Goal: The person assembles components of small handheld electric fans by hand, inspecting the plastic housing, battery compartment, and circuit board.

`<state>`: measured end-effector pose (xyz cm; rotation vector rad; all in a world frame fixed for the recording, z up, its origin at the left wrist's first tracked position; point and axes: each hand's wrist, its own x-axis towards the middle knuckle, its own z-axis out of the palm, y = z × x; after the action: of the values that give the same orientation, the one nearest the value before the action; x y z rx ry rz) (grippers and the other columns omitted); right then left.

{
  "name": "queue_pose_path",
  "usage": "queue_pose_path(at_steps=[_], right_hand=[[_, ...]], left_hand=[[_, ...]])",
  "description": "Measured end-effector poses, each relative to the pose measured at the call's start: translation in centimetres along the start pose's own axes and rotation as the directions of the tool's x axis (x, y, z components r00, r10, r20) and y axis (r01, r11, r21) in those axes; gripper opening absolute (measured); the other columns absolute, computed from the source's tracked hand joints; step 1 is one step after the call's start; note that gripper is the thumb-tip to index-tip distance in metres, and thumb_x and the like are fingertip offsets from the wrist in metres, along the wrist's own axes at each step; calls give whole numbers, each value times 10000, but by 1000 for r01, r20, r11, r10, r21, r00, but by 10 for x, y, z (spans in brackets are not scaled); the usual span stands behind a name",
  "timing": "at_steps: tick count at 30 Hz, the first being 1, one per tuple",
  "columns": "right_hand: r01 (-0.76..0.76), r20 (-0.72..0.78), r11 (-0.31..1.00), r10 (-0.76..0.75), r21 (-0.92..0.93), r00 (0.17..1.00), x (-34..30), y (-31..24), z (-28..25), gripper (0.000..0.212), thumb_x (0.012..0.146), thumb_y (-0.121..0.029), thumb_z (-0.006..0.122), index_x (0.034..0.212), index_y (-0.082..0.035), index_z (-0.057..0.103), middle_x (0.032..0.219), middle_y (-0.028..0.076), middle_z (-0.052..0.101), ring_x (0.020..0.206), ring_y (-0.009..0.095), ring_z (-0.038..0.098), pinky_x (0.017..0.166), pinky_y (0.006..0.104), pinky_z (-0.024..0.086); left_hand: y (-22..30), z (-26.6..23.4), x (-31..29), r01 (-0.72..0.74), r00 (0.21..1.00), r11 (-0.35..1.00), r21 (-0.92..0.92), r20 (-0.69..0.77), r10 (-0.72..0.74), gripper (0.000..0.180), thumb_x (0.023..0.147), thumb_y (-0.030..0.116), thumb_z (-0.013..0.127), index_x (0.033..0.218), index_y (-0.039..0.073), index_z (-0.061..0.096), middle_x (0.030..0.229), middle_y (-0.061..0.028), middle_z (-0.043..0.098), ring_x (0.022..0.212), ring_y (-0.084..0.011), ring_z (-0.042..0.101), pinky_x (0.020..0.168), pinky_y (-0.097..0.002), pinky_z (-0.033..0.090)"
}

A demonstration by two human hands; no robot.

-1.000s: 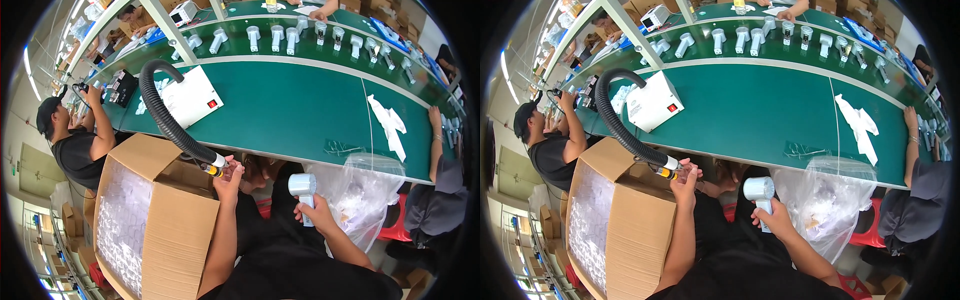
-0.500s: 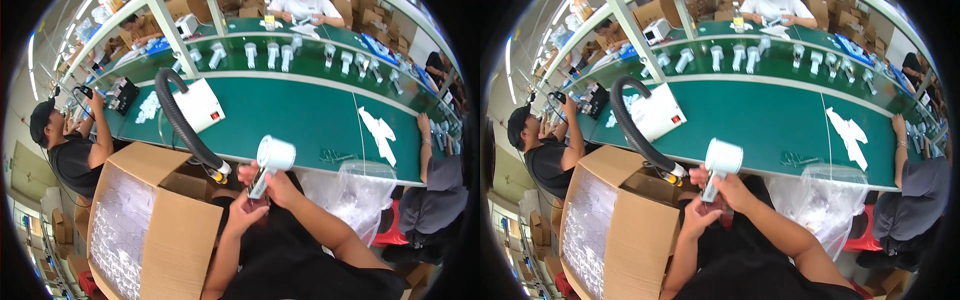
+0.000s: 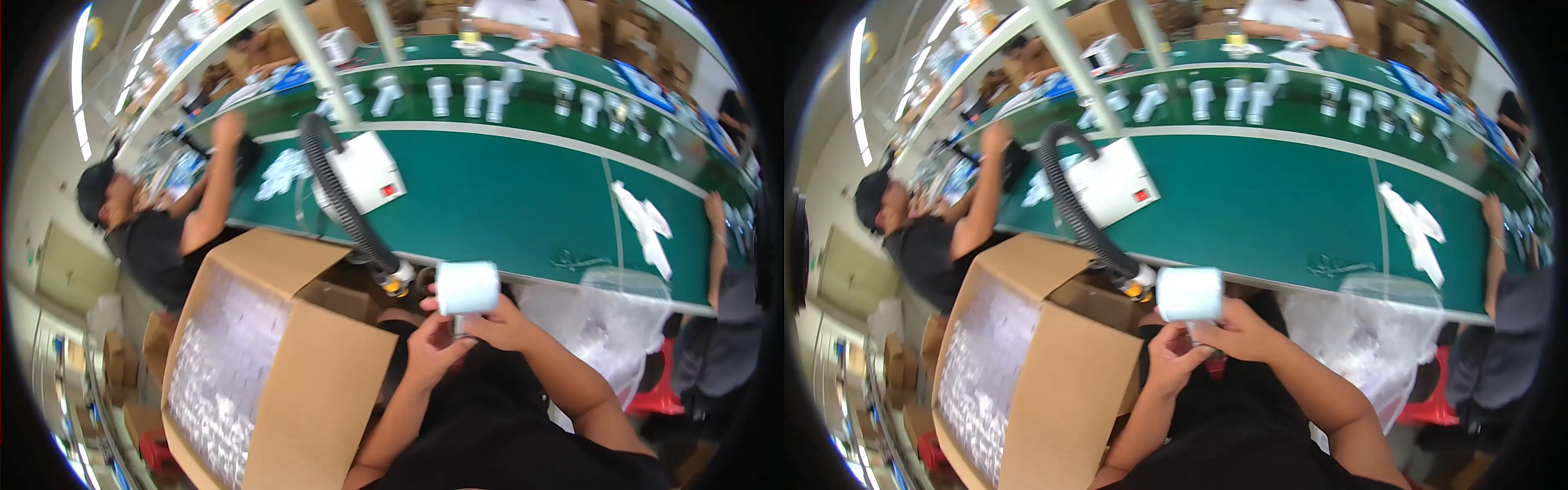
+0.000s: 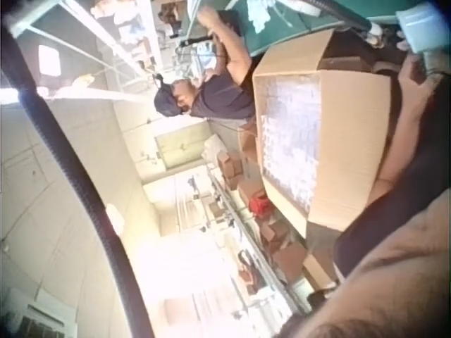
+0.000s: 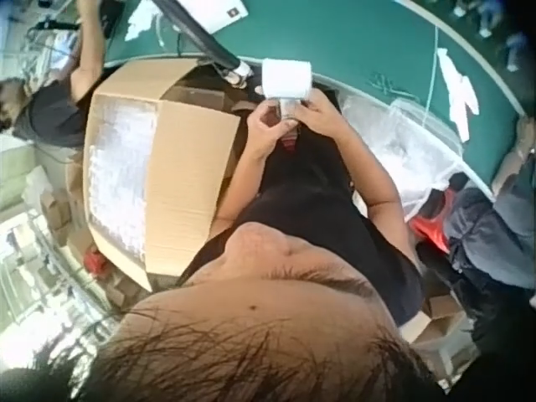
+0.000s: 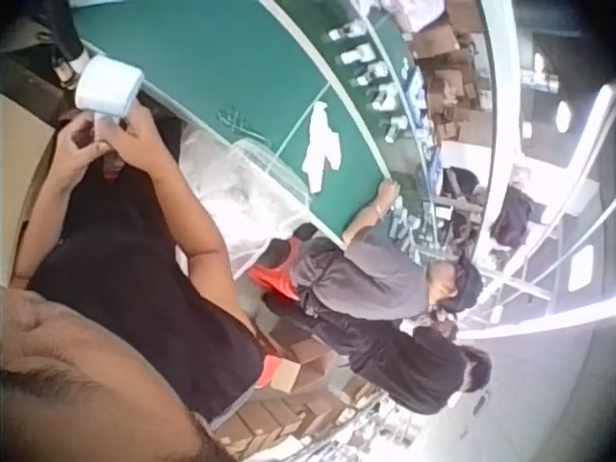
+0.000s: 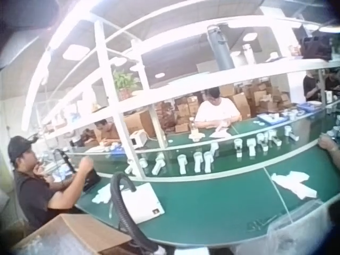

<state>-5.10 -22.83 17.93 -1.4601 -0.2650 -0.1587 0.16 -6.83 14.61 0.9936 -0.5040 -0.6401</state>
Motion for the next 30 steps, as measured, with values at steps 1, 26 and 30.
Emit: queue_pose_path(at_steps=[1, 26, 30], right_hand=[[66, 10, 939, -67, -336, 998, -8, 11, -9, 570, 853, -306, 680, 1325, -22, 535, 1373, 138, 519, 1241, 254, 514, 1021, 386, 409], [-801, 154, 359, 933, -479, 326, -71, 48, -3, 348, 890, -346, 593, 949, -3, 607, 758, 70, 639, 623, 152, 649, 580, 292, 524], [-626, 227, 431, 896, -650, 381, -57, 55, 18, 395, 884, -381, 617, 963, 5, 602, 782, 87, 669, 605, 178, 665, 577, 298, 530]], left_hand=[[3, 3, -1, -3, 1000, 1000, -19, -11, 3, 449, 768, 27, 793, 1166, -9, 586, 1111, -88, 645, 1022, -193, 627, 907, -356, 502], [-77, -61, -50, 713, 681, 614, -339, 125, -721, 485, 983, 414, 391, 1173, 9, 578, 957, -89, 607, 841, -194, 627, 764, -331, 530], [-104, -71, -69, 654, 721, 646, -394, 66, -690, 519, 1002, 463, 380, 1131, 9, 596, 804, -52, 611, 752, -147, 609, 718, -275, 489]])
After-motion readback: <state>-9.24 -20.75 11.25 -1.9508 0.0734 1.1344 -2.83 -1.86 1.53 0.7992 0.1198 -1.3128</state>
